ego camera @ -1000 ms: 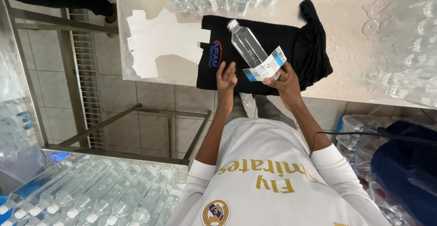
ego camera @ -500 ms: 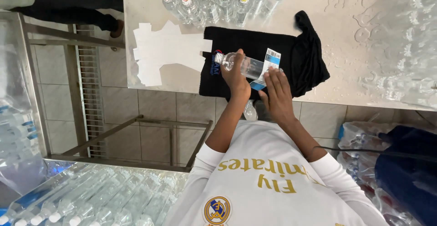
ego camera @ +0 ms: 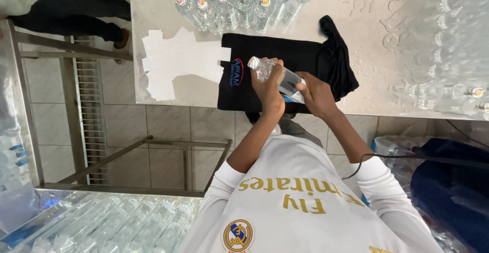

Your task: Manually applying adhesive labels to clear plastic water bottles at a workstation.

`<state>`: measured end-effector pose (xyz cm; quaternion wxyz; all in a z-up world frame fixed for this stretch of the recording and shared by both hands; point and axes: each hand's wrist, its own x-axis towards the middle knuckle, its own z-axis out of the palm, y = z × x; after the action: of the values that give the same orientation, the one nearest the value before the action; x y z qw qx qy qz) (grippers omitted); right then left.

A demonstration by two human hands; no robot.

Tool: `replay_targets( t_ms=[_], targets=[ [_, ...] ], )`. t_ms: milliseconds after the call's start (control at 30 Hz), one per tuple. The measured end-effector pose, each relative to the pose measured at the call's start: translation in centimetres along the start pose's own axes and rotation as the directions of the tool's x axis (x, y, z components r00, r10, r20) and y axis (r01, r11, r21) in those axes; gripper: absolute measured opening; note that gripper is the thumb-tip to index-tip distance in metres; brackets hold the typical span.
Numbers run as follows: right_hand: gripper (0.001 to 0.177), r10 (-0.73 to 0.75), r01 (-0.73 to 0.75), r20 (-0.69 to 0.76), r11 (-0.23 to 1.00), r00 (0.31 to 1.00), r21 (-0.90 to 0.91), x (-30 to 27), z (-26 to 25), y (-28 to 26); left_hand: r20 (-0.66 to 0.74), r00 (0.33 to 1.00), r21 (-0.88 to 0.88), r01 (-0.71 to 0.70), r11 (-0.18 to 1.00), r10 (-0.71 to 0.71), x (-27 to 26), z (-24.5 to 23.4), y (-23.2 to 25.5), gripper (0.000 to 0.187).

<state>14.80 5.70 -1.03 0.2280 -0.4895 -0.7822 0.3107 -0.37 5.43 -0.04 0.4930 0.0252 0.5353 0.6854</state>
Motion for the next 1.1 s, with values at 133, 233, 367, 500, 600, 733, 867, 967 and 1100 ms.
replay_targets(
  t_ms=[133,233,367,500,600,733,867,967,1100],
  targets=[
    [0.067,0.177,-0.177,0.191,0.984,0.966,-0.017,-2.1,-1.6,4.6,0.111,0.994,0.026,0.002,1.0,-0.005,-0.3,0.3,0.6,0.059],
    [0.051,0.134,-0.125,0.127,0.989,0.983,-0.078,-2.6,-4.0,1.8,0.245,0.967,0.1,-0.097,0.99,0.07,-1.1,1.4,1.9,0.062],
    [0.073,0.082,-0.076,-0.056,0.992,0.995,0.097,-1.5,-3.5,-2.6,0.502,0.852,0.339,-0.353,0.872,0.15,-2.3,3.6,0.4,0.085],
    [0.068,0.195,-0.114,-0.221,0.936,0.956,0.333,-1.3,-3.8,-2.6,0.696,0.623,0.148,-0.61,0.778,0.356,-4.1,5.3,1.0,0.097],
    [0.061,0.401,-0.075,-0.368,0.755,0.839,0.652,-1.3,-4.1,-1.4,0.706,0.404,0.073,-0.859,0.508,0.582,-5.6,3.6,0.9,0.076],
    [0.054,0.554,-0.054,-0.372,0.605,0.745,0.794,-1.9,-4.2,0.6,0.791,0.214,0.2,-0.976,0.088,0.573,-5.0,0.2,-2.2,0.051],
    [0.064,0.519,-0.044,-0.384,0.635,0.763,0.771,-3.8,-3.2,-0.1,0.84,0.248,0.33,-0.939,-0.092,0.483,-3.7,-0.6,-5.5,0.058],
    [0.074,0.443,-0.049,-0.338,0.662,0.83,0.747,-3.5,-4.0,-2.1,0.823,0.313,0.35,-0.937,0.011,0.473,-2.6,0.0,-5.6,0.064],
    [0.068,0.377,-0.084,-0.278,0.711,0.884,0.699,-2.7,-6.4,-3.7,0.853,0.375,0.336,-0.927,0.168,0.362,-0.3,-1.2,-8.0,0.073]
  ],
)
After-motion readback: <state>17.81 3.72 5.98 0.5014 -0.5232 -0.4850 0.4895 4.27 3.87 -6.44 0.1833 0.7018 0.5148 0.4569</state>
